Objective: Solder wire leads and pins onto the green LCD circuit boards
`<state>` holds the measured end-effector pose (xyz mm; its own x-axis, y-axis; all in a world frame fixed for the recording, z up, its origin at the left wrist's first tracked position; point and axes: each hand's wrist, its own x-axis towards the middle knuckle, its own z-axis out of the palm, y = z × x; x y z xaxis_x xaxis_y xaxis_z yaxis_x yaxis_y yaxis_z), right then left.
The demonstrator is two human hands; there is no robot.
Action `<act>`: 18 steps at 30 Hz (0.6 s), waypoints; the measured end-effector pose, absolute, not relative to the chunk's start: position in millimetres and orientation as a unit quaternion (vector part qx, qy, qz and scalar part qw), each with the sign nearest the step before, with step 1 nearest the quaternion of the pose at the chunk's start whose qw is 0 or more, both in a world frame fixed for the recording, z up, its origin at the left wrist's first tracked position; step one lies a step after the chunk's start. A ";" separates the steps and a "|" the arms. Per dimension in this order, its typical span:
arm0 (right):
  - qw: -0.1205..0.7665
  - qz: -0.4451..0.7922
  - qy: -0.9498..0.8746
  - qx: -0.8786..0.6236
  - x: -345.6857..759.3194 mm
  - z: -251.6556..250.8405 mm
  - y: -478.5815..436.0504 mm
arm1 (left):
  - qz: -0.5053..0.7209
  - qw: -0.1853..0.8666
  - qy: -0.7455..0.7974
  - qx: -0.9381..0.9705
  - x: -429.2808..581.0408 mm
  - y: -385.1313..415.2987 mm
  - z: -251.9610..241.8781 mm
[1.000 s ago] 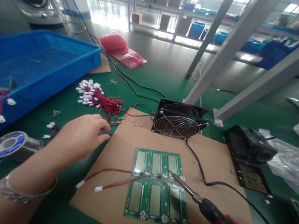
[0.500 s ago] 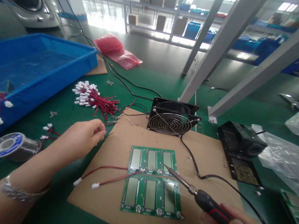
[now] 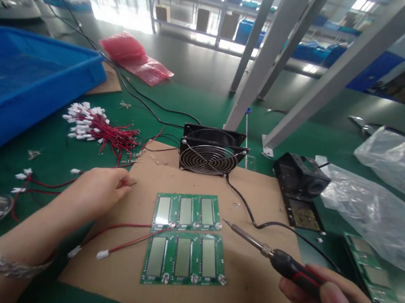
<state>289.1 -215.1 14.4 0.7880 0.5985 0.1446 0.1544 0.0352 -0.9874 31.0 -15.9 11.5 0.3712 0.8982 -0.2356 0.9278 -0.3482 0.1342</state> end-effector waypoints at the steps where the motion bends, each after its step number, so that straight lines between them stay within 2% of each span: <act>1: 0.653 0.153 -0.283 -0.686 289.1 14.2 -213.8 | -0.064 0.120 0.557 0.819 30.8 -15.6 10.2; 4: 0.638 0.132 -0.282 -0.704 290.2 10.2 -210.6 | -0.077 0.120 0.552 0.821 29.7 -14.7 8.4; 12: 0.659 0.210 -0.175 -0.700 289.0 0.6 -208.1 | -0.106 0.123 0.535 0.829 26.4 -11.8 1.6; 18: 0.658 0.235 -0.181 -0.693 284.2 5.4 -207.9 | -0.038 0.066 0.509 0.857 30.7 -33.1 14.8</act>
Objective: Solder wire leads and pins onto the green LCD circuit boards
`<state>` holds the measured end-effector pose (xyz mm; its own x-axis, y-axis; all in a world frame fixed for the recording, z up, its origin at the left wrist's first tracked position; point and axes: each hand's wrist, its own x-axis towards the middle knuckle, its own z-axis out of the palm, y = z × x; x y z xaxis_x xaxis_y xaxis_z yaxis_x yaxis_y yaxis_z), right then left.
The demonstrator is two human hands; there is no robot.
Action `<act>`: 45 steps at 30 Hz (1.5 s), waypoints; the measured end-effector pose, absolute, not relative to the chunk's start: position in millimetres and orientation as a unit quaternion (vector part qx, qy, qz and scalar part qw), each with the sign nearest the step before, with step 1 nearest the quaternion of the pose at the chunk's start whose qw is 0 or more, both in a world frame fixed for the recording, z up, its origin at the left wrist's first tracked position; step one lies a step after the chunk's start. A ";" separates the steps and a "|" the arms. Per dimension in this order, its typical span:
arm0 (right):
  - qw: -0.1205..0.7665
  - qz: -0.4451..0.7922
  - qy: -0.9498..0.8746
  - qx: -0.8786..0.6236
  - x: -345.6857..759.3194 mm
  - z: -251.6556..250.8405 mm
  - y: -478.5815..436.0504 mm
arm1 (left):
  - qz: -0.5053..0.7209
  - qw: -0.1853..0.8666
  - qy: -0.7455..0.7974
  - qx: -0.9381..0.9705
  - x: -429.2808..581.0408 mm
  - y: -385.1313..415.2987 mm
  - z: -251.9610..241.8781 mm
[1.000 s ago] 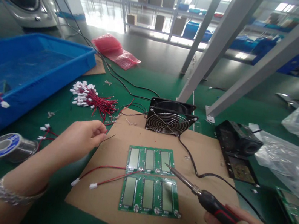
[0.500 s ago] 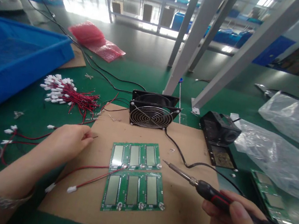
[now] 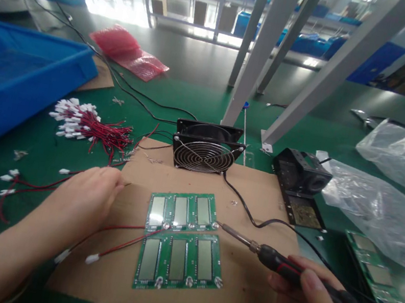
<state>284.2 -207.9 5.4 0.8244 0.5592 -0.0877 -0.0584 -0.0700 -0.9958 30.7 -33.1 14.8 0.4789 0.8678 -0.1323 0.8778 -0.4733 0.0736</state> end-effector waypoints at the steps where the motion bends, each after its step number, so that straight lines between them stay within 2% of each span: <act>1: 0.660 0.238 -0.181 -0.690 283.6 5.8 -207.9 | -0.015 0.076 0.514 0.854 34.6 -39.4 20.7; 5: 0.661 0.243 -0.173 -0.688 281.8 5.5 -206.8 | 0.068 0.190 0.446 0.872 65.6 -66.0 39.0; 9: 0.638 0.241 -0.168 -0.712 282.1 3.5 -207.1 | 0.059 0.240 0.379 0.892 103.4 -87.4 27.1; 16: 0.634 0.270 -0.162 -0.707 282.2 0.3 -208.5 | 0.067 0.151 0.350 0.922 117.5 -97.6 -12.6; 23: 0.609 0.290 -0.174 -0.717 282.5 -5.5 -208.4 | 0.143 0.062 0.313 0.937 118.4 -96.1 -17.4; 28: 0.622 0.316 -0.174 -0.695 283.4 -7.2 -204.7 | 0.170 0.013 0.288 0.942 120.9 -96.9 -17.3; 36: 0.583 0.314 -0.180 -0.728 282.1 -12.6 -205.0 | 0.175 0.045 0.330 0.927 120.3 -97.5 -23.5; 45: 0.563 0.287 -0.185 -0.753 278.4 -13.0 -204.0 | 0.152 0.013 0.298 0.942 120.7 -97.2 -19.4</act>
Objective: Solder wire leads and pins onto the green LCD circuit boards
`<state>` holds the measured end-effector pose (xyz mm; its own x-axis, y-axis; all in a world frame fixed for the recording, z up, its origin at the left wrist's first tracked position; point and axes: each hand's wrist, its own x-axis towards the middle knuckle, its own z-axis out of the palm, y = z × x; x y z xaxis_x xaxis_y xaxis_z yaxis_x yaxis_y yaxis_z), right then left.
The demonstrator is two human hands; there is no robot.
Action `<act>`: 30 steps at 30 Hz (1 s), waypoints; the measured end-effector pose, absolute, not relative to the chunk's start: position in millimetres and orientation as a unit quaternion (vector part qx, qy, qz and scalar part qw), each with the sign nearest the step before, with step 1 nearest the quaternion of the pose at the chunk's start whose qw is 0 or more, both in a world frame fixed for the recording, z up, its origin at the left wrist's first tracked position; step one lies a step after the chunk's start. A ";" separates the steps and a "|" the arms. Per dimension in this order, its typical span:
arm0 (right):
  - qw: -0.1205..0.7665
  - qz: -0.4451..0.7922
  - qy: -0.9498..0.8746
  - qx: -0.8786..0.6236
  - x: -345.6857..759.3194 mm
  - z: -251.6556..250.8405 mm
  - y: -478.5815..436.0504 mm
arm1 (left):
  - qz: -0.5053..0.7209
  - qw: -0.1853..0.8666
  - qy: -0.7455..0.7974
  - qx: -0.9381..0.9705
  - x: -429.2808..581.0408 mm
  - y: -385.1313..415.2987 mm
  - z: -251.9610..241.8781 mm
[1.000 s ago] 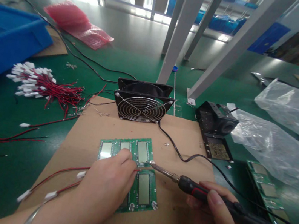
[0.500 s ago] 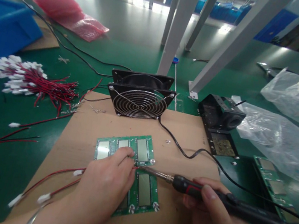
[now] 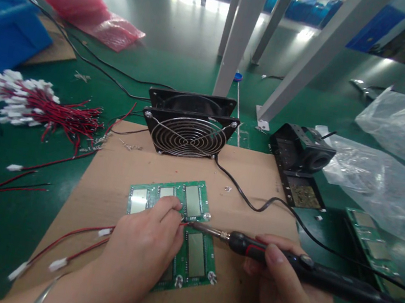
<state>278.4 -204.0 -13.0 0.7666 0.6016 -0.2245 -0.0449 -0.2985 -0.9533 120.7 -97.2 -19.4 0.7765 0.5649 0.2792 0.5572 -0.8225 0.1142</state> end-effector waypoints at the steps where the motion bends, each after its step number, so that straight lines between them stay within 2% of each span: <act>1: 0.562 0.287 -0.190 -0.752 278.5 -13.3 -203.9 | 0.150 0.010 0.299 0.942 120.7 -97.2 -19.6; 12: 0.554 0.295 -0.195 -0.754 280.9 -13.5 -204.2 | 0.146 0.015 0.316 0.937 119.7 -98.1 -20.7; 19: 0.663 0.330 -0.138 -0.657 281.5 -5.8 -197.9 | 0.152 0.040 0.340 0.927 121.2 -98.0 -22.4; 30: 0.668 0.335 -0.137 -0.650 282.4 -6.0 -200.0 | 0.134 0.065 0.355 0.923 121.0 -97.6 -20.2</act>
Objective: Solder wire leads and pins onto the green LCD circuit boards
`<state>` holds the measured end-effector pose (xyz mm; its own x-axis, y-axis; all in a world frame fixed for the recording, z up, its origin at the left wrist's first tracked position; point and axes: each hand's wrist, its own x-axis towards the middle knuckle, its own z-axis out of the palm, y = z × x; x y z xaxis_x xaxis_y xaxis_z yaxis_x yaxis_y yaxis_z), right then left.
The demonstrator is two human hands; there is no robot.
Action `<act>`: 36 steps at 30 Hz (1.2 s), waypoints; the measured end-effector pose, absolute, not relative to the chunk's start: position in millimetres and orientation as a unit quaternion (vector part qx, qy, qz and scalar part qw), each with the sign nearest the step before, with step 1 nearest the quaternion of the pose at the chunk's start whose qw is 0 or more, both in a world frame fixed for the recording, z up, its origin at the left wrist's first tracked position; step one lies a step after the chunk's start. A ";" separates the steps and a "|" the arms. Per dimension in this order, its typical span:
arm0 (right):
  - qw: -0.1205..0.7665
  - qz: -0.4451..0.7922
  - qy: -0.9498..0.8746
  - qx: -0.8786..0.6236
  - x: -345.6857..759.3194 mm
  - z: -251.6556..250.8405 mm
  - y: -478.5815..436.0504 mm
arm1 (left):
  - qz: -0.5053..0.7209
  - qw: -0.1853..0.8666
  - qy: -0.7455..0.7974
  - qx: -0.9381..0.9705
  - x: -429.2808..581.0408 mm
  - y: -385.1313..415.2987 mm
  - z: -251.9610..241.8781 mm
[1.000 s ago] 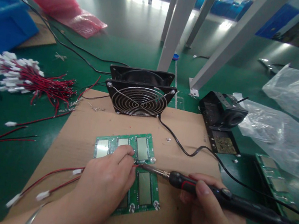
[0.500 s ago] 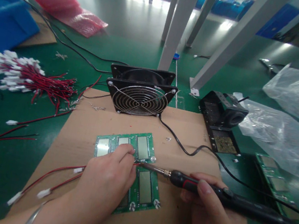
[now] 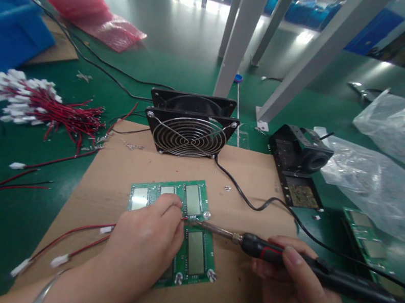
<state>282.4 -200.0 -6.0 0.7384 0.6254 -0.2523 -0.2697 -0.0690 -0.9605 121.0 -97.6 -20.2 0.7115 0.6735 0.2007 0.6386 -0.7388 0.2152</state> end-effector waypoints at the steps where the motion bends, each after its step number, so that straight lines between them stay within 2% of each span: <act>1: 0.670 0.333 -0.135 -0.649 282.3 -5.5 -200.0 | 0.131 0.079 0.360 0.920 120.9 -97.5 -19.5; 7: 0.675 0.330 -0.136 -0.645 284.4 -3.4 -202.5 | 0.121 0.193 0.397 0.889 115.2 -97.6 -11.4; 13: 0.685 0.306 -0.129 -0.648 286.7 -3.7 -204.3 | 0.172 0.299 0.381 0.858 109.4 -93.7 -7.4; 20: 0.681 0.324 -0.135 -0.643 286.1 -6.1 -207.9 | 0.171 0.270 0.353 0.880 109.9 -92.1 -17.3; 25: 0.667 0.297 -0.152 -0.666 282.6 -1.8 -205.1 | 0.167 0.193 0.352 0.900 114.4 -94.7 -22.1; 30: 0.606 0.215 -0.212 -0.736 270.5 0.0 -209.3 | 0.169 0.101 0.353 0.915 118.8 -97.3 -21.9; 36: 0.533 0.098 -0.421 -0.728 270.0 -3.6 -221.6 | 0.146 0.084 0.369 0.914 121.8 -96.5 -19.8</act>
<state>270.0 -221.6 -3.6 0.6267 0.7168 0.3057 0.5084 -0.0787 -0.8575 121.8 -96.5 -19.8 0.6847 0.6995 0.2047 0.6501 -0.7132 0.2623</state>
